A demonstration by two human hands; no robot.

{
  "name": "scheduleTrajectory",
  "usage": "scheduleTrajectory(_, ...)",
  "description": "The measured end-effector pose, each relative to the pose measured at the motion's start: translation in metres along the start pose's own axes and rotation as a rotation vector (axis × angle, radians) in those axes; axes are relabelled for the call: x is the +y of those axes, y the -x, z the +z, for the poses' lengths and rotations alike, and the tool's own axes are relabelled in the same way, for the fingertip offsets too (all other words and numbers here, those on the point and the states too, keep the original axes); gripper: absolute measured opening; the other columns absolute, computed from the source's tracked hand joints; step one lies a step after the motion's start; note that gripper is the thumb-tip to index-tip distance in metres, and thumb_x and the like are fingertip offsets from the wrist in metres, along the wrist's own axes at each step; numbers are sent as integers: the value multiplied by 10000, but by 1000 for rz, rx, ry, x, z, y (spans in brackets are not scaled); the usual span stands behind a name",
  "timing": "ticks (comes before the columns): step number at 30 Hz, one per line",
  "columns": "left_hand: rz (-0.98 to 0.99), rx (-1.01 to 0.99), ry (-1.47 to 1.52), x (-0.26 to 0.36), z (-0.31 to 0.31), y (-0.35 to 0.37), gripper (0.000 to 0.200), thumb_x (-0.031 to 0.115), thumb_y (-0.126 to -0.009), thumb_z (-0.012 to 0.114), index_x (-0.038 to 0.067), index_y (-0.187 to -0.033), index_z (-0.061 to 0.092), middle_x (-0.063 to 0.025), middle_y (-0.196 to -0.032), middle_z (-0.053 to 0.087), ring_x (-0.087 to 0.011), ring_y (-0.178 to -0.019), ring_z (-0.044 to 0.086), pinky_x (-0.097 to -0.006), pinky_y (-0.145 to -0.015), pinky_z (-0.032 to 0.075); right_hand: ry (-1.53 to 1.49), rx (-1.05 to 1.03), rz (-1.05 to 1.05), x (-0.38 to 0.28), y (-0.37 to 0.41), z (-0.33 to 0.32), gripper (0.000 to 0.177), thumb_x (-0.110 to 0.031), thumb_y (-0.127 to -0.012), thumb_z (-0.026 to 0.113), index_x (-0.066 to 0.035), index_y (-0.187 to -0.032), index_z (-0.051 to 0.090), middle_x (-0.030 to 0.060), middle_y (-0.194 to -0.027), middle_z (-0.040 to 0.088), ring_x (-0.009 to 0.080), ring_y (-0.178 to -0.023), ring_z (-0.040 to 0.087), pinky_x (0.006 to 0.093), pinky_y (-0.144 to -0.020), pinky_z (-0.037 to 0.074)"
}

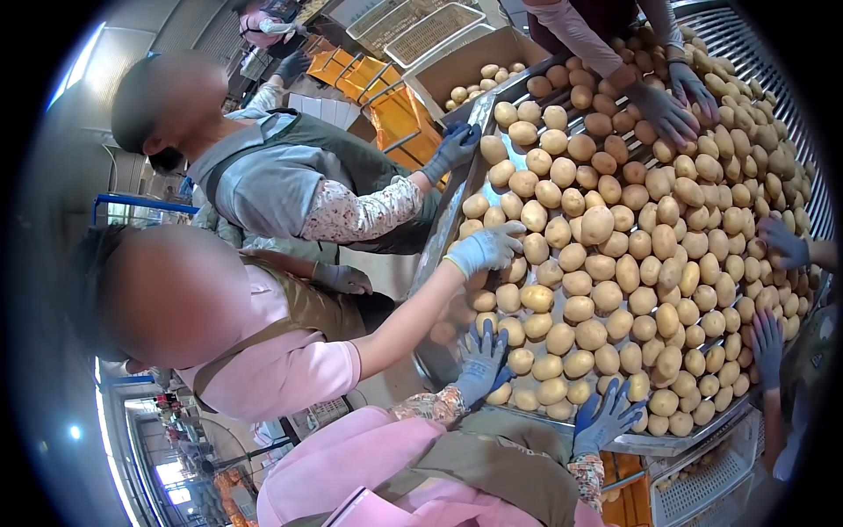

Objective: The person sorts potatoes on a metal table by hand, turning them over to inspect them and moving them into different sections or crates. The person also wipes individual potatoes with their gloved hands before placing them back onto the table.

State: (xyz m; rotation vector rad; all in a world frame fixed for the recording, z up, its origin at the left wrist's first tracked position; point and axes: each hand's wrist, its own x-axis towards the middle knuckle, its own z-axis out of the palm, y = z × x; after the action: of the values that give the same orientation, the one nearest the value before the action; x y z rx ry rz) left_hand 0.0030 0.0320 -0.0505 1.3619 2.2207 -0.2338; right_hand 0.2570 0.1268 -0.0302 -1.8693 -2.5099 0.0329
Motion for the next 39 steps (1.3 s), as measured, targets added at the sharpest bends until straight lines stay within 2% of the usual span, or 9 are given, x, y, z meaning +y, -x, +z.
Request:
scheduleTrajectory(3,-5,-25,5,1,-3,1,898,538,-845,551,132,-1530,136,-259,-1555,37,-548,-1389,48,-728,-1051,52,-17,21,-7,0,0,-1,543,-355,-917,516,-179,-1424,432,65,-1532,311,464,-1423,107,589,-1127,124)
scheduleTrajectory(5,43,186,-105,-2,10,2,930,591,-821,548,94,-1514,174,-281,-1528,146,-557,-1337,212,-760,-1014,126,-5,-56,25,-1,0,-3,546,-356,-916,518,-179,-1425,431,70,-1533,310,463,-1424,101,588,-1126,121)
scheduleTrajectory(10,42,141,-55,0,9,1,921,584,-838,527,72,-1512,165,-292,-1518,179,-524,-1274,346,-777,-1001,134,1,-2,1,0,1,-4,555,-357,-909,526,-178,-1426,430,68,-1533,309,454,-1427,104,578,-1128,121)
scheduleTrajectory(15,39,173,-22,1,3,2,945,579,-818,575,91,-1515,165,-283,-1535,124,-525,-1355,218,-753,-1015,157,-48,55,-13,-10,-5,-23,562,-355,-897,539,-181,-1421,438,57,-1529,320,457,-1423,118,576,-1128,125)
scheduleTrajectory(18,0,17,59,5,-23,7,899,502,-842,589,145,-1529,132,-215,-1574,25,-520,-1408,36,-700,-1076,13,-50,21,11,-7,1,-19,566,-365,-894,542,-193,-1423,437,55,-1529,321,457,-1422,125,579,-1126,129)
scheduleTrajectory(20,31,127,9,3,-7,6,928,572,-814,585,132,-1520,172,-249,-1556,80,-530,-1381,137,-728,-1052,74,-29,-58,54,-11,-1,-22,555,-362,-905,530,-205,-1428,430,54,-1526,324,436,-1424,140,567,-1137,116)
scheduleTrajectory(26,48,102,54,0,-11,5,885,575,-845,540,151,-1524,163,-241,-1563,34,-515,-1402,72,-724,-1052,82,-63,-112,63,-13,-3,-33,529,-349,-924,507,-219,-1430,424,52,-1510,349,399,-1429,156,546,-1157,97)
scheduleTrajectory(28,24,61,158,0,-16,6,867,535,-856,553,177,-1527,136,-181,-1583,2,-484,-1423,4,-699,-1072,-8,-48,-11,21,-11,-1,-26,528,-346,-923,511,-215,-1428,428,59,-1506,354,397,-1428,159,544,-1157,100)
scheduleTrajectory(39,25,84,116,1,-17,7,837,544,-868,525,197,-1528,146,-167,-1585,-12,-478,-1425,-18,-732,-1049,4,-23,41,27,-5,1,-8,525,-366,-912,526,-227,-1414,453,67,-1483,382,397,-1425,169,537,-1148,128)
